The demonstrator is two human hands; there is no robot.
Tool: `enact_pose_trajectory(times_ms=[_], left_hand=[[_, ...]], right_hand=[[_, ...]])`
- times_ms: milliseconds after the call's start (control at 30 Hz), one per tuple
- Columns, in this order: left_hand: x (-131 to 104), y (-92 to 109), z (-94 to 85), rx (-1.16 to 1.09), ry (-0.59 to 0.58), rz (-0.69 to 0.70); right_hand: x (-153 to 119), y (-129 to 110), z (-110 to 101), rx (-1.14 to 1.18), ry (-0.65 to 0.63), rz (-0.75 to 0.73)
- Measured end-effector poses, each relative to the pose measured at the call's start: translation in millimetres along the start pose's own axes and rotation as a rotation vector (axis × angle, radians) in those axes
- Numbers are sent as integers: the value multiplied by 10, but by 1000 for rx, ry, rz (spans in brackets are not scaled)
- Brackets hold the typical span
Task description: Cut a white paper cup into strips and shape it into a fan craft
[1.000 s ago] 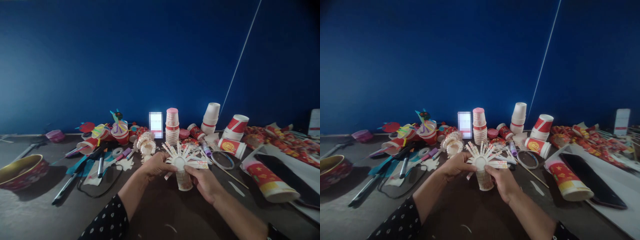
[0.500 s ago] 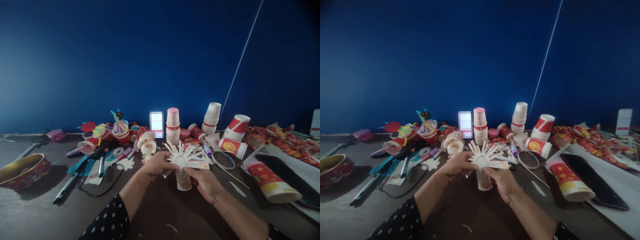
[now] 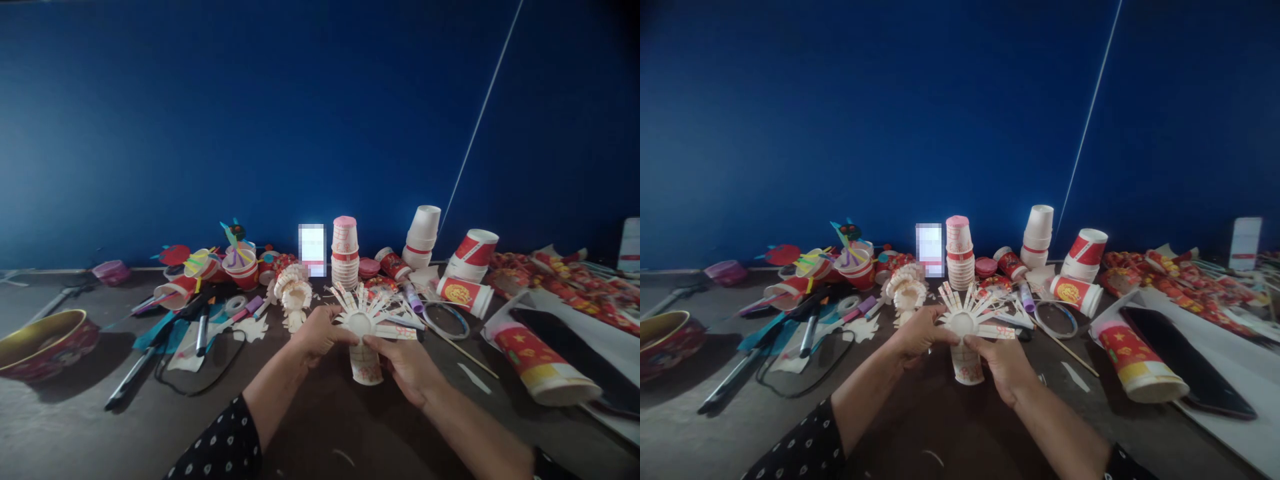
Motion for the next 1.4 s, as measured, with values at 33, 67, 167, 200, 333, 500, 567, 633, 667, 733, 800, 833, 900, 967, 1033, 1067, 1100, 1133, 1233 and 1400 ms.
enact_pose_trajectory(times_ms=[33, 67, 167, 200, 333, 500, 567, 633, 667, 733, 800, 833, 900, 967, 1033, 1067, 1100, 1133, 1233, 1400], left_hand=[[2, -6, -7, 21, 15, -1], [4, -13, -13, 39, 29, -5], [8, -34, -32, 95, 56, -9], [11, -42, -39, 129, 62, -5], [36, -90, -96, 307, 112, -6], [85, -127, -139, 343, 38, 11], [101, -145, -149, 322, -23, 2], [117, -147, -179, 332, -23, 8], [123, -144, -193, 341, -9, 13], [128, -136, -209, 341, 28, 9], [127, -143, -212, 333, 65, -24], [126, -148, -212, 330, 81, -43], [125, -157, -211, 329, 100, -66], [124, -164, -209, 325, 92, -75], [123, -167, -214, 317, 74, -80], [120, -168, -212, 305, 50, -83], [115, -167, -203, 285, 15, -84], [109, -164, -191, 265, -27, -85], [100, -132, -184, 259, -78, -57], [112, -60, -208, 308, 23, 31]], right_hand=[[4, 3, -2, -13, 9, -6], [11, 9, -7, -31, 17, -14], [41, 45, -39, -99, 50, -31], [52, 57, -55, -120, 67, -37], [84, 93, -101, -158, 116, -49], [84, 122, -113, -176, 122, -13], [71, 129, -110, -175, 114, 16], [55, 123, -101, -169, 94, 33], [47, 114, -95, -165, 84, 33], [38, 91, -86, -155, 63, 20], [34, 85, -76, -141, 33, 22], [34, 90, -70, -133, 14, 33], [37, 109, -63, -115, -16, 59], [43, 122, -67, -105, -22, 71], [51, 121, -76, -105, -6, 61], [54, 117, -79, -109, 4, 51], [56, 112, -79, -115, 10, 39], [57, 108, -79, -127, 16, 29], [62, 111, -85, -176, 37, 14], [55, 106, -89, -233, 27, -15]])
Point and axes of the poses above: each hand's wrist, its own x-axis towards the middle knuckle, its own z-axis out of the palm, y = z × x, the point moved 6 cm from there along x, towards the middle knuckle, and after that the axes turned 13 degrees about y, right-handed, at the moved point
